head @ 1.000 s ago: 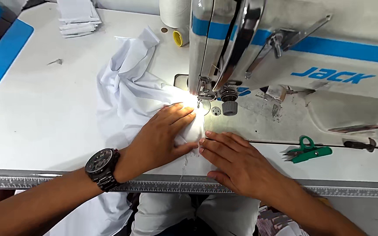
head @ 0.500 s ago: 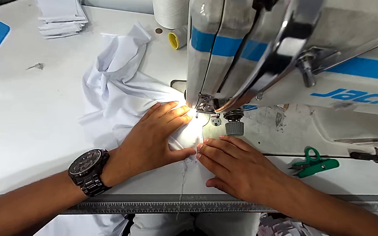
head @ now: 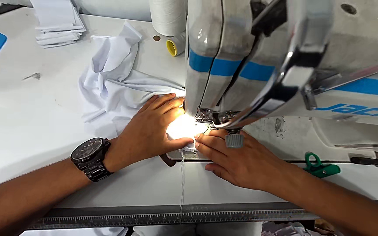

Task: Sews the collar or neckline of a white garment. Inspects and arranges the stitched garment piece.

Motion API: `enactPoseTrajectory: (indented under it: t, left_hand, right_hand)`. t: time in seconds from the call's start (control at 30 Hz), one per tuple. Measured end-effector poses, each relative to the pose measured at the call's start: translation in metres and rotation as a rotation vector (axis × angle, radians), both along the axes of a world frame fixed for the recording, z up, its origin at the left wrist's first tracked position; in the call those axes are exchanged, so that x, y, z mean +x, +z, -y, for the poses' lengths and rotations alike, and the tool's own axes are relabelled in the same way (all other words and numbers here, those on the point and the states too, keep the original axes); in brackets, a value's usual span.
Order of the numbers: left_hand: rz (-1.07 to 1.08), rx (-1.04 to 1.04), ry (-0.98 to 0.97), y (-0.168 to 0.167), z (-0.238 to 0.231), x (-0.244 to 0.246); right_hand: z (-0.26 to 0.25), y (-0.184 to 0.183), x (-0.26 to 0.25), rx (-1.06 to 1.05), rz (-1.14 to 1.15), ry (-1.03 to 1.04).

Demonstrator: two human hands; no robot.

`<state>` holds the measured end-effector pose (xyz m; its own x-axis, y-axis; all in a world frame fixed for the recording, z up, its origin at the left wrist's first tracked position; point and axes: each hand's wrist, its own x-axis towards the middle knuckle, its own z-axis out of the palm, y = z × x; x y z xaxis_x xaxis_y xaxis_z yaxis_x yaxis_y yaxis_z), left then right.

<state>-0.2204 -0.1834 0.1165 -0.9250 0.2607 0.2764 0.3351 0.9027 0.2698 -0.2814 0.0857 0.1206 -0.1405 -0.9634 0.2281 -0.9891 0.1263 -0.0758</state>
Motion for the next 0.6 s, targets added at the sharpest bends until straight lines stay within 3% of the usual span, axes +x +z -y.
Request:
enactPoseTrajectory:
  t: [0.43,0.6]
  left_hand:
    - [-0.01,0.042,0.042,0.005,0.007,-0.017]
    - [-0.109,0.032,0.048,-0.035,0.027,-0.04]
  right_hand:
    - [0.002,-0.007,-0.01,0.036,-0.008,-0.136]
    - [0.002,-0.007,-0.014,0.06,-0.016,-0.199]
